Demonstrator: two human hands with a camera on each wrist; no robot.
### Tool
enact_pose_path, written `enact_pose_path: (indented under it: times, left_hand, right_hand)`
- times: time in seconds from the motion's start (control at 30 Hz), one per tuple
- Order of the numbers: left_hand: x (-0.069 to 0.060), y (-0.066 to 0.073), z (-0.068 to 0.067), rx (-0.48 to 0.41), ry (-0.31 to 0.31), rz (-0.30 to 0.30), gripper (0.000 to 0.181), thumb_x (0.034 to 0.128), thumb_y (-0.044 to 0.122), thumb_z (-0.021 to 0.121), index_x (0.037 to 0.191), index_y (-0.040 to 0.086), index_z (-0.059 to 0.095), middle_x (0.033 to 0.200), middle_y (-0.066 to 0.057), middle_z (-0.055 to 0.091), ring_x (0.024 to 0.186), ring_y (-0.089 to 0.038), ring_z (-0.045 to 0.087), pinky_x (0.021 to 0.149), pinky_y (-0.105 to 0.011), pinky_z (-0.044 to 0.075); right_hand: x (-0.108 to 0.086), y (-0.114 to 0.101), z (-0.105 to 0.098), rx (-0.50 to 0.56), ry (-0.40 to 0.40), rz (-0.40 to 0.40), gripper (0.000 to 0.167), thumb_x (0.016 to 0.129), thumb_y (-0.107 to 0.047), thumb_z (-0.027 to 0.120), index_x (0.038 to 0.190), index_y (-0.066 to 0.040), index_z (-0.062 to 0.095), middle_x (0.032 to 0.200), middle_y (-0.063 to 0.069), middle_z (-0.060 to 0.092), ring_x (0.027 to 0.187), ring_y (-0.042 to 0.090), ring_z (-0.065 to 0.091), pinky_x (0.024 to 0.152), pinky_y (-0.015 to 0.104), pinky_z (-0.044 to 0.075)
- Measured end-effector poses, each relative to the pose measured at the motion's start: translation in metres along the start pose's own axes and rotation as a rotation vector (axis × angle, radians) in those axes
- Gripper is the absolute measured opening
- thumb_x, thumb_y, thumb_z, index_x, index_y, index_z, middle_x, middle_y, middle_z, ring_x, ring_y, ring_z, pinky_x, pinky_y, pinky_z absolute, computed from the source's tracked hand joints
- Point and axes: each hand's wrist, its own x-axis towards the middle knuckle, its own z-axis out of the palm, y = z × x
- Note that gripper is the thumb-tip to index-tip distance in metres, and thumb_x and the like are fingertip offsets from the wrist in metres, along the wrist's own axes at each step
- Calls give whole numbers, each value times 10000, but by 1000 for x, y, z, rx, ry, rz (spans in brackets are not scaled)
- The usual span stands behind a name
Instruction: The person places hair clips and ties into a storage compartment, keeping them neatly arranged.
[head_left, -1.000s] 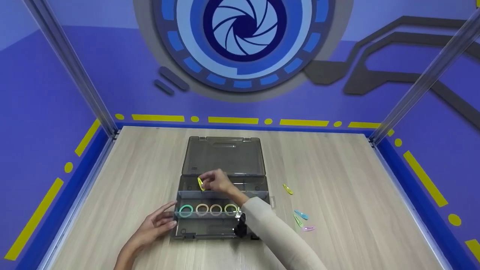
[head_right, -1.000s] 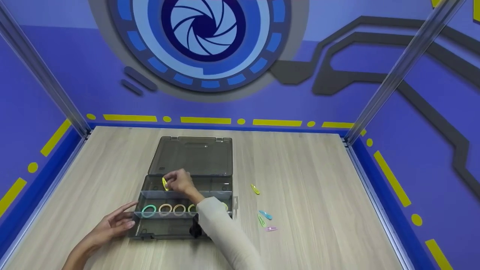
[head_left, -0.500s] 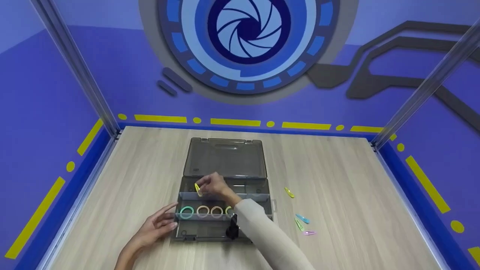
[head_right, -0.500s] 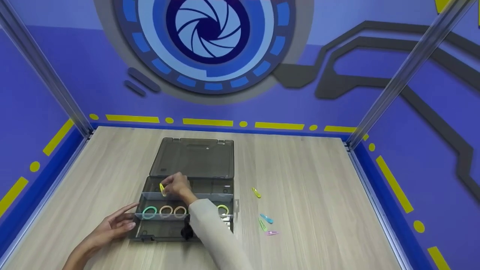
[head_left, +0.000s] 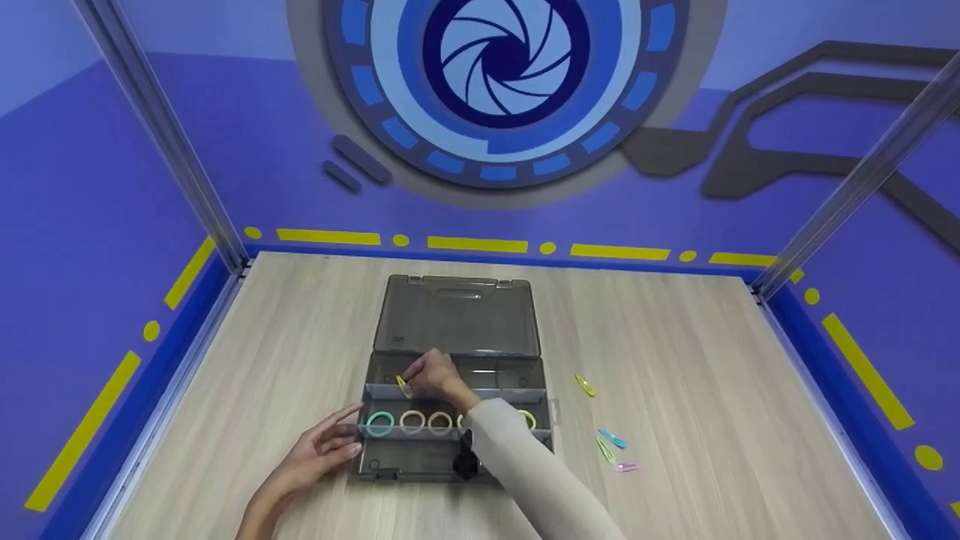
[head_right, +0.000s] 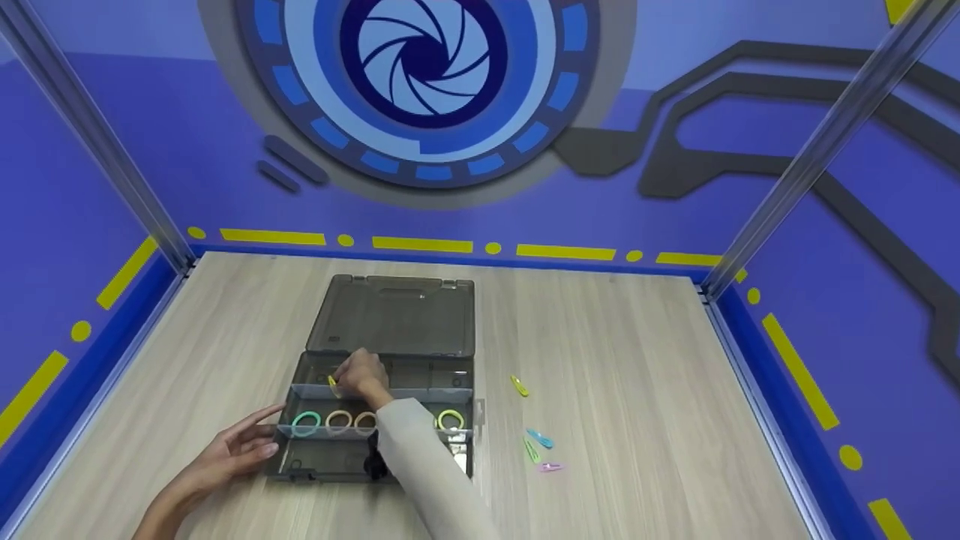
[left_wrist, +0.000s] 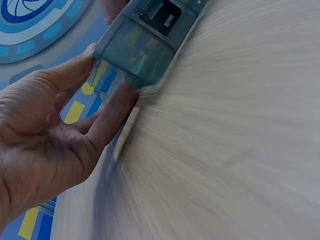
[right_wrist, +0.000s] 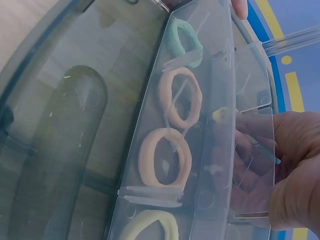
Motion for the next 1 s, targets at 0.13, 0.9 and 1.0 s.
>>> enact_pose_path:
  times: [0.13, 0.9, 1.0]
  left_hand:
    - [1, 1, 1, -3, -9, 6, 719, 1003, 187, 668, 1597, 40, 291, 1417, -307, 482, 1206, -220, 603, 933, -252, 550]
    - [0, 1, 0, -16, -5, 10, 744, 988, 176, 688, 1595, 23, 286, 1410, -334, 471, 1174, -215, 597, 923, -225, 544]
    - [-1, 0, -1, -13, -12, 16, 740, 992, 176, 682, 1595, 21, 283, 1409, -332, 462, 1162, -185, 593, 925, -218, 543]
  right_hand:
    - [-1, 2, -3, -16, -9, -38, 160, 821, 54, 733, 949, 6, 815, 971, 135, 792, 805, 122, 664, 804, 327, 586]
    - [-10, 8, -40, 200, -69, -46, 153, 917, -7, 718, 1040, 69, 767, 954, 217, 778, 877, 362, 766, 747, 369, 630]
    - [-14, 7, -48, 202, -76, -52, 154, 927, -1, 700, 1047, 74, 762, 958, 241, 771, 851, 363, 759, 766, 432, 630]
